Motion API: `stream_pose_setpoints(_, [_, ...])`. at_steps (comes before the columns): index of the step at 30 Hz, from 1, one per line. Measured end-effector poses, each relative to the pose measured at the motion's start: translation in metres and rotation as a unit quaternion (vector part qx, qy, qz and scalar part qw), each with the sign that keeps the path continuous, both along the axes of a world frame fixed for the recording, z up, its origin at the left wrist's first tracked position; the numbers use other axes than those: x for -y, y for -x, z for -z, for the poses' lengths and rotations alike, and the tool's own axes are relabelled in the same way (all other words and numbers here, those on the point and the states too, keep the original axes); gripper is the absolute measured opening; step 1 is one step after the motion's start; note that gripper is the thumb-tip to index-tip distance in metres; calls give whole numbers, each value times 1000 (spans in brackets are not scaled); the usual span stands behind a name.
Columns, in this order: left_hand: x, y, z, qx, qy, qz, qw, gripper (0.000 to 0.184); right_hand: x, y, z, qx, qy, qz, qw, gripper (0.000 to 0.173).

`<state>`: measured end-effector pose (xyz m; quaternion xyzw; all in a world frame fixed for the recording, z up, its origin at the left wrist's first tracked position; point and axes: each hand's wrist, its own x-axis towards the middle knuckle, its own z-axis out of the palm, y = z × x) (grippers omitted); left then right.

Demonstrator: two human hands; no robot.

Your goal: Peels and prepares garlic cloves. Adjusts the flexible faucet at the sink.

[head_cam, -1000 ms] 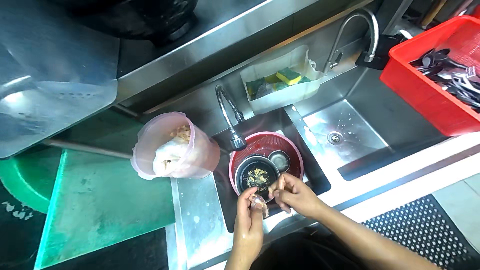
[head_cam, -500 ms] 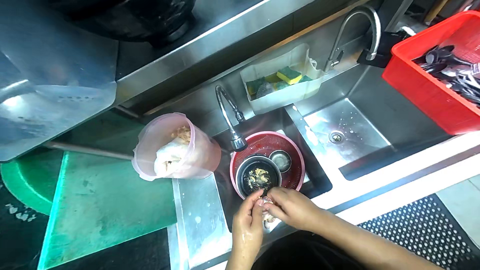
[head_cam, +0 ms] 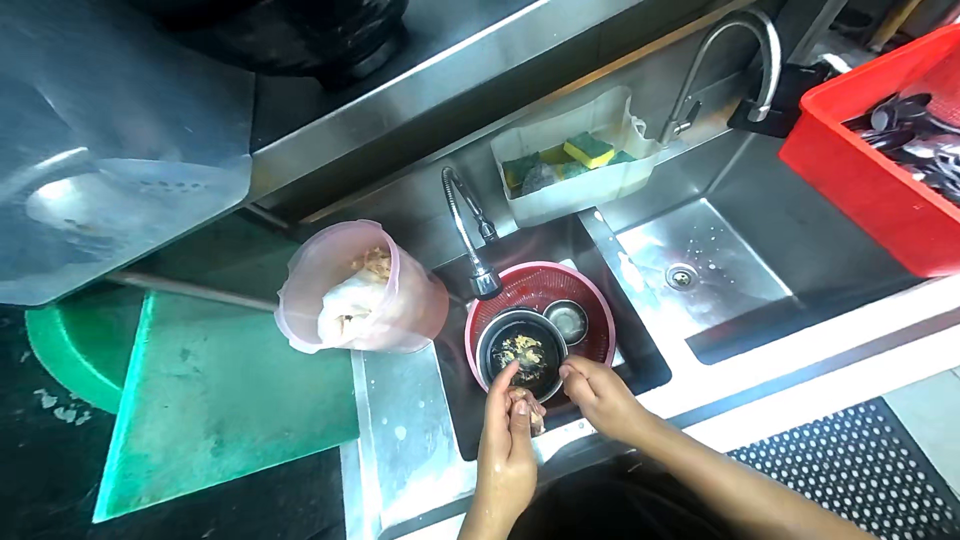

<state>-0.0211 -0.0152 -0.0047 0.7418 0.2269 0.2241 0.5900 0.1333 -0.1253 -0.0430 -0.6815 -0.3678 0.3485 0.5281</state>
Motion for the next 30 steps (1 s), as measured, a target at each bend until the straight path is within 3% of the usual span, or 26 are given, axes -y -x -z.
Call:
stream_pose_setpoints(3, [-2,4,-4,-19,28,64,997,59,1,-5,-12,-84,-64,-79,991,35])
stream_pose_setpoints(7, [0,5,-12,-97,-54,135,985,67,-2,-5,-25,0,-46,-173,984,39])
stream_pose_setpoints(14, [1,13,-9,-146,-176,141,963,59,0,4,-23,132,8,-238,962,38])
stream_pose_setpoints(19, [-1,16,0,-145,-239,110,954,57,6,16,-17,73,-20,-168,983,31])
stream_pose_setpoints(23, [-1,9,2,-122,-242,76,960,51,10,28,-16,-34,-63,-73,995,27])
stream_pose_setpoints(28, [-1,1,8,-101,-223,18,970,38,16,30,-29,-161,-146,-10,976,23])
stream_pose_setpoints(30, [-8,5,15,-90,-164,-8,982,34,19,24,-41,-205,-214,1,955,23])
